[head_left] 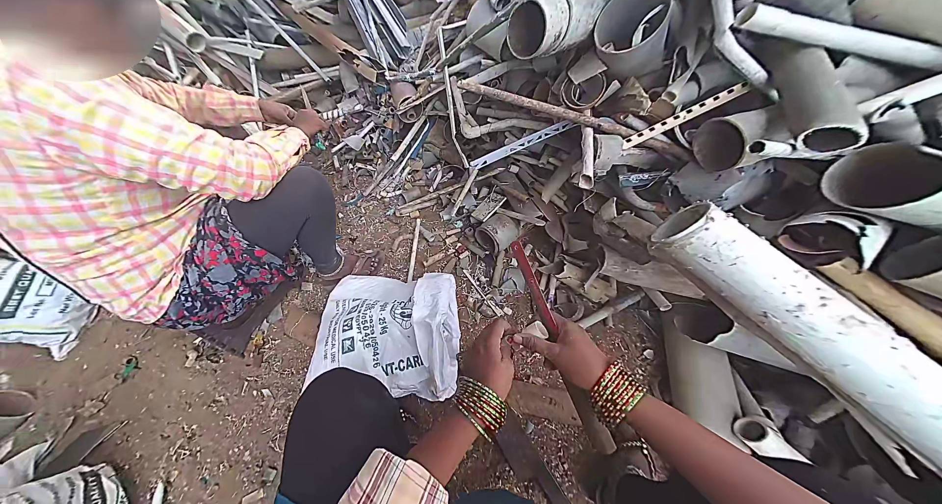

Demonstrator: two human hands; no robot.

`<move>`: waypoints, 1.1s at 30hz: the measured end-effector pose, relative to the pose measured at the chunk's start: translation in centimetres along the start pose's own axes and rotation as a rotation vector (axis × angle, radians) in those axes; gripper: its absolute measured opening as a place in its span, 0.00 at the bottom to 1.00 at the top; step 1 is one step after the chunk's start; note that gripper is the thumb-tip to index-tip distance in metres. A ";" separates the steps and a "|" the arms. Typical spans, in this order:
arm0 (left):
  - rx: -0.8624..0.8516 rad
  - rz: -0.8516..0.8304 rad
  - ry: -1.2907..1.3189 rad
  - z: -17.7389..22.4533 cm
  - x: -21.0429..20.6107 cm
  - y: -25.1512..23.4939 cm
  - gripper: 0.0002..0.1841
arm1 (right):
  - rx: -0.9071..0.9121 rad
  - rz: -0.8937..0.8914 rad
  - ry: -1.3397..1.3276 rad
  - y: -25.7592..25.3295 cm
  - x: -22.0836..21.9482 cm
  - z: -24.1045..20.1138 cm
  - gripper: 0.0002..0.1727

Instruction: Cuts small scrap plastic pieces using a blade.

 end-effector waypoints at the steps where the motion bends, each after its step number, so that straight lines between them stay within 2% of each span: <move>1: 0.005 -0.014 -0.006 0.0 0.1 -0.1 0.17 | 0.014 0.000 -0.012 0.1 0.0 -0.1 0.22; 6: 0.050 -0.131 0.114 -0.5 -0.2 -0.8 0.17 | 0.135 0.022 0.067 0.4 -0.2 -0.8 0.14; 11: -0.053 -0.091 0.128 0.3 0.6 -0.7 0.16 | 0.122 0.102 -0.043 0.8 0.3 -0.2 0.16; 14: -0.186 0.077 -0.018 1.1 1.3 -0.1 0.13 | -0.002 0.088 -0.124 0.8 0.2 0.2 0.16; 16: -0.272 0.131 -0.100 1.6 1.4 0.2 0.11 | -0.096 0.075 -0.207 0.9 0.0 0.8 0.18; 22: -0.285 -0.009 -0.181 1.9 0.8 0.3 0.13 | -0.137 0.133 -0.253 0.7 -0.2 1.8 0.20; 25: -0.324 -0.050 -0.087 1.6 0.5 0.1 0.14 | -0.121 0.184 -0.234 0.9 0.1 1.8 0.18; 29: -0.294 -0.043 0.215 0.7 0.1 -0.2 0.17 | -0.016 0.182 -0.297 1.2 -0.5 1.4 0.11; 33: -0.317 -0.030 0.271 0.5 0.5 -0.6 0.13 | 0.042 0.140 -0.334 1.1 -0.8 1.0 0.10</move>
Point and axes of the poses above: each hand's wrist, its own y-axis away from the middle knuckle, its own x-axis out of the back of the hand, z = x × y, the point moved 7 cm from there along -y, towards the middle knuckle, and after that the axes turned 12 degrees about -z, right-handed, at the moved point
